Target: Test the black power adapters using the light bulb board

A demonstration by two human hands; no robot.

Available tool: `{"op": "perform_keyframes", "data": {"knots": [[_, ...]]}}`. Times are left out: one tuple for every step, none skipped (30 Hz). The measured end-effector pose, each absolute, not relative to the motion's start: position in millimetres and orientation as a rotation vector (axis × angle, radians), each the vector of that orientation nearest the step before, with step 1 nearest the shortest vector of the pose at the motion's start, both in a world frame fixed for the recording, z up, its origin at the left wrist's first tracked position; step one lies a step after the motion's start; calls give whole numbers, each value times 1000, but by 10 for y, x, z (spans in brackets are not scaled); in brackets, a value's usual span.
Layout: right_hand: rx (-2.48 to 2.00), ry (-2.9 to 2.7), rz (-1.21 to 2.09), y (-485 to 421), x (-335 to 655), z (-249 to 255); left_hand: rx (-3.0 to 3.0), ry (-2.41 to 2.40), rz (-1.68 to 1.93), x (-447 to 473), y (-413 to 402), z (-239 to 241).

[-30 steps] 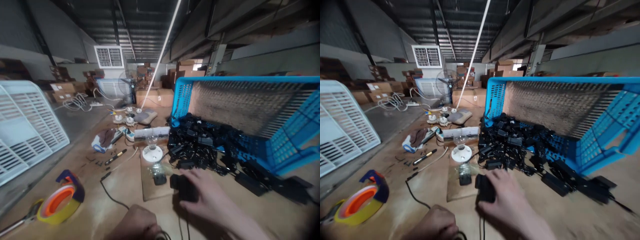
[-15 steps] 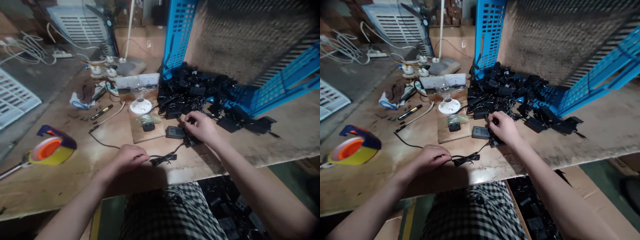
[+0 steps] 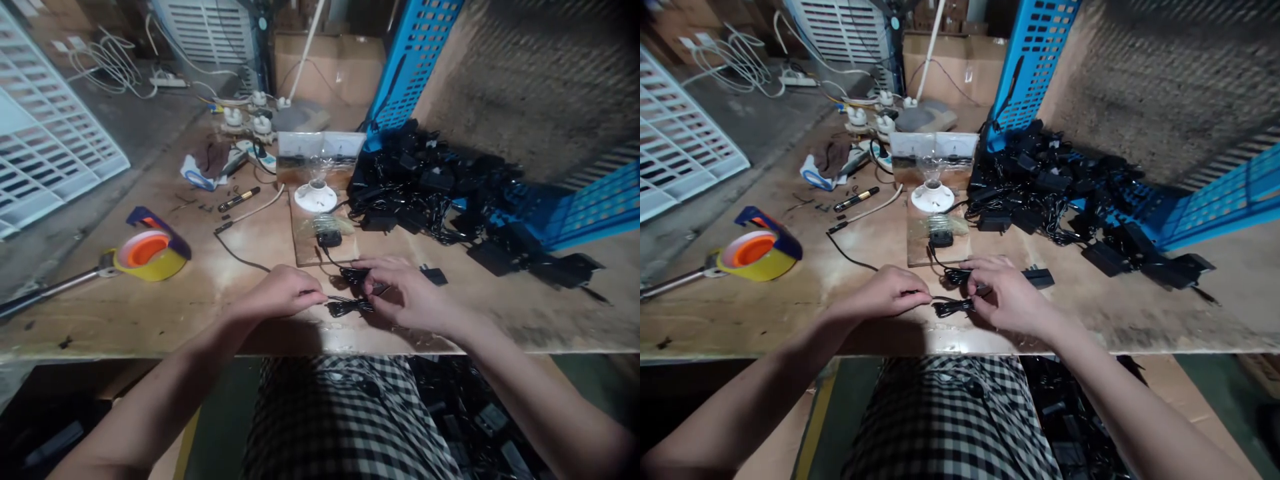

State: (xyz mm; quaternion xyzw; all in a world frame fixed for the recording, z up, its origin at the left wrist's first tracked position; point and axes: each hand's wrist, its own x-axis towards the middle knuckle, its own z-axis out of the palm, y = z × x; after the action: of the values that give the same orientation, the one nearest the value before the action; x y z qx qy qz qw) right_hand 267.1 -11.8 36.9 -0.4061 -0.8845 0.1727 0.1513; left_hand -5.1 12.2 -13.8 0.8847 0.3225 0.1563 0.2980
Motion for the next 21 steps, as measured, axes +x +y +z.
{"op": "perform_keyframes", "data": {"knots": [[-1165, -2536, 406, -179, 2666, 409, 2349, 861, 420, -53, 113, -140], [-1184, -2512, 325, -264, 2669, 447, 2346, 863, 424, -54, 105, -146], [-1235, -2477, 290, -369, 2681, 477, 2345, 860, 430, -53, 100, -152], [-1313, -2445, 330, -492, 2704, 489, 2343, 853, 437, -52, 101, -158], [-1410, -2428, 455, -626, 2735, 478, 2344, 842, 442, -51, 107, -159], [-1520, -2422, 638, -765, 2772, 439, 2344, 829, 447, -50, 117, -154], [-1623, -2427, 837, -900, 2811, 372, 2347, 815, 447, -49, 130, -137], [-1717, -2435, 1008, -1028, 2847, 282, 2357, 807, 439, -47, 138, -107], [-1803, -2438, 1131, -1140, 2878, 177, 2383, 816, 429, -41, 136, -65], [-1879, -2418, 1209, -1235, 2900, 66, 2424, 848, 426, -31, 113, -12], [-1942, -2368, 1264, -1308, 2914, -41, 2470, 901, 445, -12, 61, 44], [-1983, -2295, 1316, -1360, 2921, -136, 2509, 955, 478, 17, -26, 96], [-1992, -2213, 1376, -1393, 2926, -214, 2539, 1009, 533, 58, -149, 133], [-1975, -2136, 1433, -1408, 2930, -273, 2527, 1020, 605, 109, -303, 146], [-1942, -2076, 1475, -1411, 2937, -315, 2490, 959, 608, 172, -479, 131], [-1908, -2035, 1493, -1405, 2947, -344, 2452, 873, 624, 243, -664, 86], [-1876, -2017, 1496, -1395, 2960, -364, 2428, 767, 521, 319, -841, 16], [-1850, -2010, 1495, -1381, 2974, -381, 2421, 742, 367, 398, -996, -70], [-1836, -2005, 1496, -1367, 2987, -397, 2426, 760, 257, 474, -1118, -161], [-1835, -2002, 1505, -1352, 2995, -416, 2396, 765, 185, 542, -1202, -247], [-1837, -2006, 1521, -1336, 2999, -439, 2359, 801, 159, 598, -1248, -321]]}}
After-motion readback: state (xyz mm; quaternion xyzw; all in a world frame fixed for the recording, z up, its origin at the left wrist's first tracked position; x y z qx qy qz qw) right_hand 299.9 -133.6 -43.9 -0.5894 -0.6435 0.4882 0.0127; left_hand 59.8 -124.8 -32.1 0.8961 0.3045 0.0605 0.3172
